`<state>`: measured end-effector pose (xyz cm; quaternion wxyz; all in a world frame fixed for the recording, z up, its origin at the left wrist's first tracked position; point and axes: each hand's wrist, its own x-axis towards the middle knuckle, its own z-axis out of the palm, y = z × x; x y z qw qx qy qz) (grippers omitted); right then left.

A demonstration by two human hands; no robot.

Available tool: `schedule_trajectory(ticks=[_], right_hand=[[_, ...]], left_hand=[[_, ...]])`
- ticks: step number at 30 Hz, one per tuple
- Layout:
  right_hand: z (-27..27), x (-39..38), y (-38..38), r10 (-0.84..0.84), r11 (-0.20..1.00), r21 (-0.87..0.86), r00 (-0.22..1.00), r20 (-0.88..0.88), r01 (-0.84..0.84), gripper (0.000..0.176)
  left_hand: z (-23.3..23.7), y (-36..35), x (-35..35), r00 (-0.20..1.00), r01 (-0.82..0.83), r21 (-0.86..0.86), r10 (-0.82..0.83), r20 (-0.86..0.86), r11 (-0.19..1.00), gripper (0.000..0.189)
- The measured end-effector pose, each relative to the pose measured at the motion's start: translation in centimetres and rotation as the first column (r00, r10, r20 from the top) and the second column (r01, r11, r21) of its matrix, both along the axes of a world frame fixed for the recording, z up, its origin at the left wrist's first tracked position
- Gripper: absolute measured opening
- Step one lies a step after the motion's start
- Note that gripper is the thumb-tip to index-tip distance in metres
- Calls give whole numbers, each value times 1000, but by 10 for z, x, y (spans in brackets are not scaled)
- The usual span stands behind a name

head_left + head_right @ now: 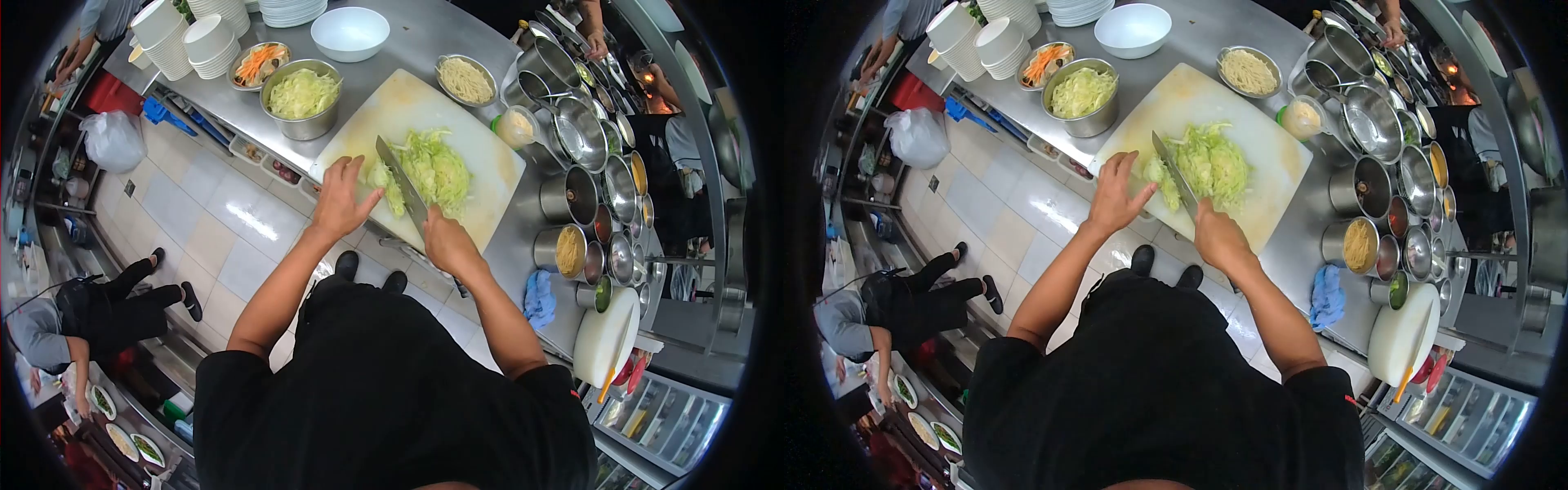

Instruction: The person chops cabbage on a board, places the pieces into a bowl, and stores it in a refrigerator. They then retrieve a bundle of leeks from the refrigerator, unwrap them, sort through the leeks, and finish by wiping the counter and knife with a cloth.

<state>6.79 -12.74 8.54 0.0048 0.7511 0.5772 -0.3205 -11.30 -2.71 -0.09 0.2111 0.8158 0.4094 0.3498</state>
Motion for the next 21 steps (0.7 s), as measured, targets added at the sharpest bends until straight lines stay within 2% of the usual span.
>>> schedule_trajectory(ticks=[1,5,7,8,10,11,13,18,21], right_hand=[[-3,1,1,1,1000,-4,1000,2,-1,22],[1,6,2,-3,1000,-5,1000,-26,3,25],[7,4,4,-5,1000,-14,1000,-18,5,25],[8,4,5,3,1000,-27,1000,-16,-3,25],[4,4,5,16,999,-28,1000,5,-16,25],[2,4,5,32,999,-29,999,25,-32,26],[4,1,3,30,999,-28,999,25,-29,26],[1,6,1,36,999,38,999,24,-37,22],[9,6,-5,-30,996,87,999,-41,34,24]], left_hand=[[-2,-2,1,997,35,-102,-28,68,994,58],[-7,-7,18,984,132,-29,-128,121,991,50],[-5,-7,21,995,100,180,-103,4,979,38],[-5,-6,21,994,104,179,-107,5,978,38],[-1,-2,17,995,93,242,-100,16,966,26],[-5,0,17,995,92,235,-98,15,968,26],[-13,1,18,972,170,116,-186,142,979,22],[-25,7,19,970,177,115,-193,148,977,17],[-25,9,21,968,184,118,-200,149,976,17]])
